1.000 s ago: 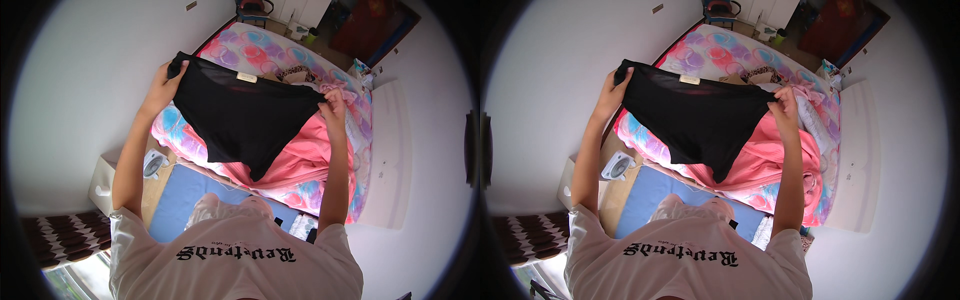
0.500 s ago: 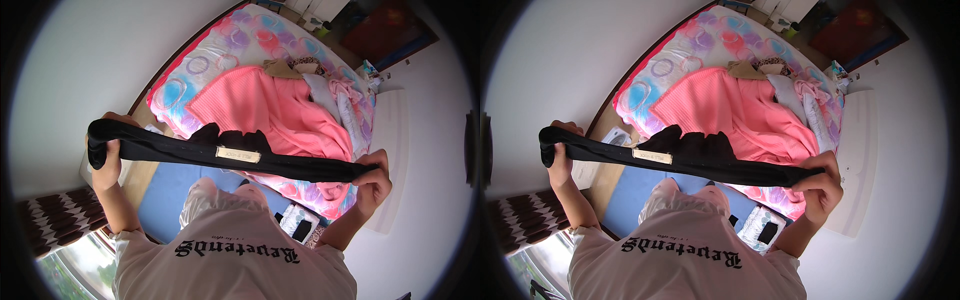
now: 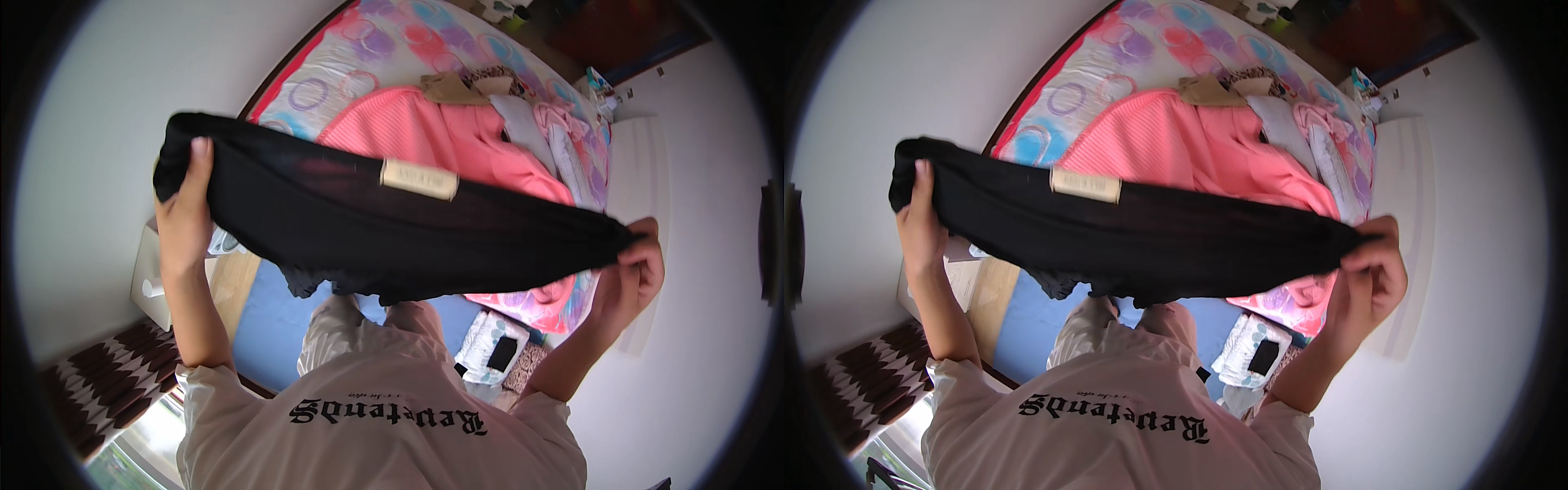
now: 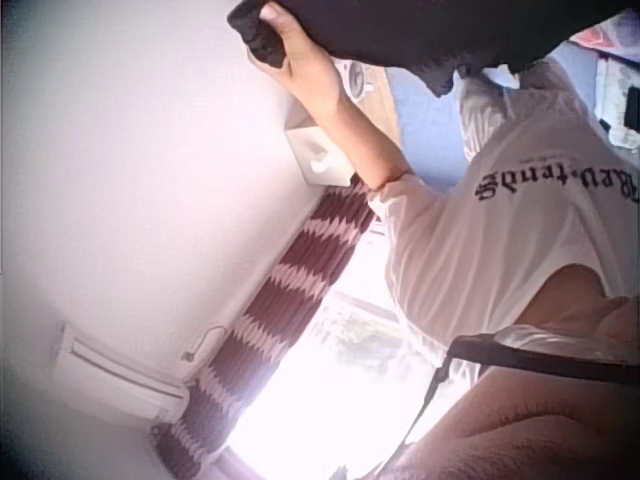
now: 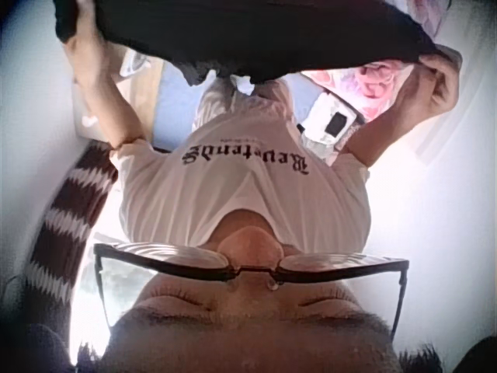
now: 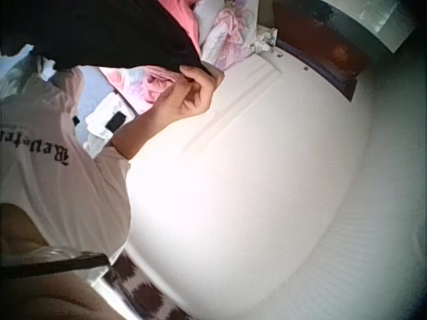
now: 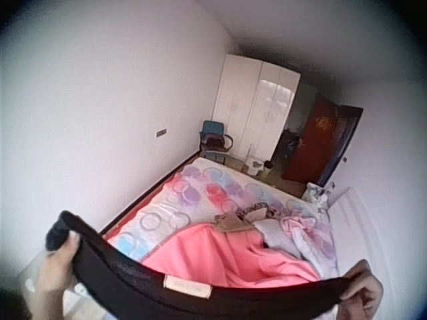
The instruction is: The person picks up two black garments from a bed, smooths them out, and folds each one into a square before placing them on a pillow.
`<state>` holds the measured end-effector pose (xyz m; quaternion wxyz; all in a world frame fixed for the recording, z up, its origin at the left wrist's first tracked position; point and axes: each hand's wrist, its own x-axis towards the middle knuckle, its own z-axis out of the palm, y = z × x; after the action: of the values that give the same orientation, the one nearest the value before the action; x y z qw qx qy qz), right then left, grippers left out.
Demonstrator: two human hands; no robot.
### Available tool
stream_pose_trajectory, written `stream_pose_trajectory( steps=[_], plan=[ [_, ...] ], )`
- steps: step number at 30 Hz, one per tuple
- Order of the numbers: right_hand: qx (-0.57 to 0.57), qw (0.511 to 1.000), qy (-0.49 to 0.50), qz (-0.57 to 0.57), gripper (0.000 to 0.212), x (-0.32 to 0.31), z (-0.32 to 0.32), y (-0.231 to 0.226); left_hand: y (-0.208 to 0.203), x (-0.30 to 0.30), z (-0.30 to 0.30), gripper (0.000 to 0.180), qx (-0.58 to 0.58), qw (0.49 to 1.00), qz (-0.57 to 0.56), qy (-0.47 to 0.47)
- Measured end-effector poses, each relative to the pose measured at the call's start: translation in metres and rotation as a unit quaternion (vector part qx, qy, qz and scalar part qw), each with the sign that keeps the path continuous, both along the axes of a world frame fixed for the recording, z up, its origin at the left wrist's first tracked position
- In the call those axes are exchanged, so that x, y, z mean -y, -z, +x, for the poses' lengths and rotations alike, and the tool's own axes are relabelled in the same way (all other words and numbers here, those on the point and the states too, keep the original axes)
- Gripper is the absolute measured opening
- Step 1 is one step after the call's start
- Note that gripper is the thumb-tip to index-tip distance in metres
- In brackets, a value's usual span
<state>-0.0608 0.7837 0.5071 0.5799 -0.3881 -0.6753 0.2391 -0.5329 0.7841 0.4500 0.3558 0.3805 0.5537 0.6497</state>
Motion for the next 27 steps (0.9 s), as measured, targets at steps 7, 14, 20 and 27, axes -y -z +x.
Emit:
stream_pose_trajectory(
  steps=[7, 14, 20, 27],
  plan=[
    [-0.041, 0.995, -0.006, -0.092, 0.023, -0.065, 0.047, 0.032, 0.03, -0.096, 0.062, 0.05, -0.031, 0.997, -0.063, 0.033],
    [-0.01, 0.988, -0.034, -0.153, 0.021, -0.175, 0.101, 0.114, 0.085, -0.169, 0.123, 0.04, -0.153, 0.98, -0.076, 0.1],
    [-0.005, 0.969, -0.003, -0.247, 0.012, -0.227, 0.097, 0.191, 0.154, -0.213, 0.147, 0.028, -0.239, 0.964, -0.008, 0.117],
    [0.082, 0.964, 0.096, -0.233, 0.027, -0.233, 0.028, 0.266, 0.251, -0.231, 0.15, 0.028, -0.299, 0.949, -0.052, 0.089]
  ],
)
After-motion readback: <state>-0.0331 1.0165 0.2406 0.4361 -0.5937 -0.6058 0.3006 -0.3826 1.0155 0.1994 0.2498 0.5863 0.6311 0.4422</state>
